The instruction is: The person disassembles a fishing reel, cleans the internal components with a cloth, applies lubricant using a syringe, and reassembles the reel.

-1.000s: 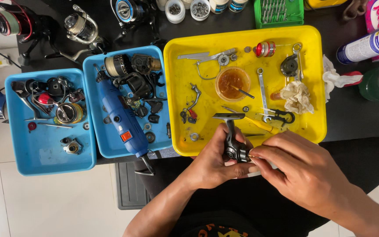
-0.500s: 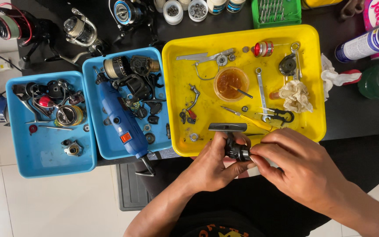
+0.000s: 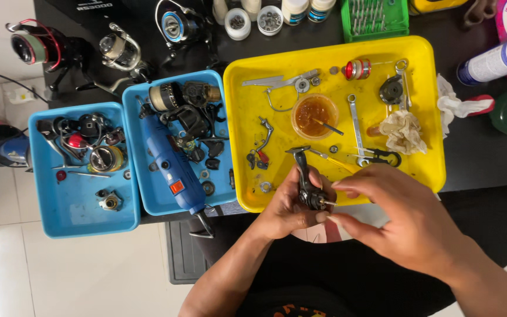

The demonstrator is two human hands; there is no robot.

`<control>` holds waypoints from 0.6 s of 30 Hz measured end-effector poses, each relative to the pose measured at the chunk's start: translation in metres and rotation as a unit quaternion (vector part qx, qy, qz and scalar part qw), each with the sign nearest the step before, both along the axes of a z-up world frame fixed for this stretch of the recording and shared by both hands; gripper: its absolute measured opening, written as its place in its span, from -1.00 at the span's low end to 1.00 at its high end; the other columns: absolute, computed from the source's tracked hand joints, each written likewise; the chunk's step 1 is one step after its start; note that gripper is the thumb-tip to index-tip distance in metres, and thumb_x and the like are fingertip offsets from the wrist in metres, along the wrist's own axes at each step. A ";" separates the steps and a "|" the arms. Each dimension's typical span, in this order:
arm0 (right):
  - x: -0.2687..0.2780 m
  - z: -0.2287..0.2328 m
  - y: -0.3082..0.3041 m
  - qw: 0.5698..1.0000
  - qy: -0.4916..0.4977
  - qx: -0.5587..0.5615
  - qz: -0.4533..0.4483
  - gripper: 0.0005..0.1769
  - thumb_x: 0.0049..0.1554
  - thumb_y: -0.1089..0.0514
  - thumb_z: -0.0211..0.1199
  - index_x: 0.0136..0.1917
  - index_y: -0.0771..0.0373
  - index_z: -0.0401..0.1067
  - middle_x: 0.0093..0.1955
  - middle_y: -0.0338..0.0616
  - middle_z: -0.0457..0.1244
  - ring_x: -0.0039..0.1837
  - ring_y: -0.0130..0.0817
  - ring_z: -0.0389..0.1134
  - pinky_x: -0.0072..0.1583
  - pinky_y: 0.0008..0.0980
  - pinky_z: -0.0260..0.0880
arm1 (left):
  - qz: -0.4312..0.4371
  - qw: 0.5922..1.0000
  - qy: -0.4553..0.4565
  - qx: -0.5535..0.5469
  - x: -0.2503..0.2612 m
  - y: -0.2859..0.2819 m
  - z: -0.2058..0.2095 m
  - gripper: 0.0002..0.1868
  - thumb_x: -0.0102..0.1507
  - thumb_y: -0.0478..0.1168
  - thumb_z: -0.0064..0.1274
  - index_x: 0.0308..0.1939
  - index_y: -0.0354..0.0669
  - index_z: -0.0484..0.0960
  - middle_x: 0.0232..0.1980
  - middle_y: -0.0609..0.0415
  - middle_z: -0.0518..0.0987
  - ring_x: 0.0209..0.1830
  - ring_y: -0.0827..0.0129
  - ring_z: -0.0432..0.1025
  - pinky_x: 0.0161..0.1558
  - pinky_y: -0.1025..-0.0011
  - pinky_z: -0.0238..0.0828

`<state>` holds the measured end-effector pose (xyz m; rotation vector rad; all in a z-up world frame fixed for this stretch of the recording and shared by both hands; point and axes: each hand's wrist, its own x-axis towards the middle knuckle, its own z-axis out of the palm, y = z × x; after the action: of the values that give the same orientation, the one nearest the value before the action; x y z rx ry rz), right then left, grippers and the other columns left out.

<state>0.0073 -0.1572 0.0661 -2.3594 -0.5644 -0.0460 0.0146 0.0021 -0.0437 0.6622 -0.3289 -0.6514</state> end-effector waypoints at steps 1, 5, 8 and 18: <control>-0.001 -0.006 -0.004 1.000 -0.001 0.002 0.002 -0.67 -0.15 0.10 0.24 -0.11 0.21 0.29 -0.16 -0.24 0.24 -0.17 -0.45 0.29 -0.06 -0.46 0.26 | 0.002 1.000 -0.001 0.002 0.001 0.001 0.000 -0.64 0.08 -0.42 -0.04 -0.19 -0.08 0.14 -0.21 0.00 0.33 -0.30 0.47 0.27 -0.29 0.60 0.25; -0.002 -0.034 -0.017 0.987 0.039 0.146 -0.055 -0.68 -0.16 0.16 0.22 -0.12 0.28 0.28 -0.25 -0.18 0.21 -0.29 -0.53 0.16 -0.26 -0.63 0.15 | -0.013 0.998 -0.027 -0.057 0.007 0.001 0.007 -0.65 0.10 -0.35 -0.06 -0.14 -0.02 0.14 -0.29 -0.06 0.30 -0.47 0.42 0.20 -0.39 0.57 0.16; -0.002 -0.057 -0.022 0.968 0.045 0.230 -0.087 -0.74 -0.10 0.22 0.16 -0.13 0.36 0.26 -0.26 -0.14 0.19 -0.29 -0.49 0.12 -0.25 -0.61 0.11 | -0.006 0.993 -0.025 -0.114 0.008 0.001 0.007 -0.67 0.11 -0.29 -0.07 -0.12 -0.02 0.15 -0.37 -0.07 0.28 -0.56 0.40 0.17 -0.45 0.56 0.14; -0.004 -0.076 -0.025 0.972 -0.004 0.205 -0.118 -0.86 -0.05 0.26 0.11 -0.22 0.38 0.29 -0.26 -0.06 0.20 -0.32 -0.44 0.15 -0.27 -0.59 0.13 | -0.006 0.967 0.079 -0.242 0.013 0.002 0.010 -0.70 0.06 -0.35 -0.14 -0.16 -0.09 0.19 -0.50 0.05 0.20 -0.60 0.46 0.07 -0.56 0.59 0.00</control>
<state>0.0038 -0.1819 -0.0097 -2.0083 -0.2449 -0.2558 0.0273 0.0044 -0.0342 0.1394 -0.3286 -0.6016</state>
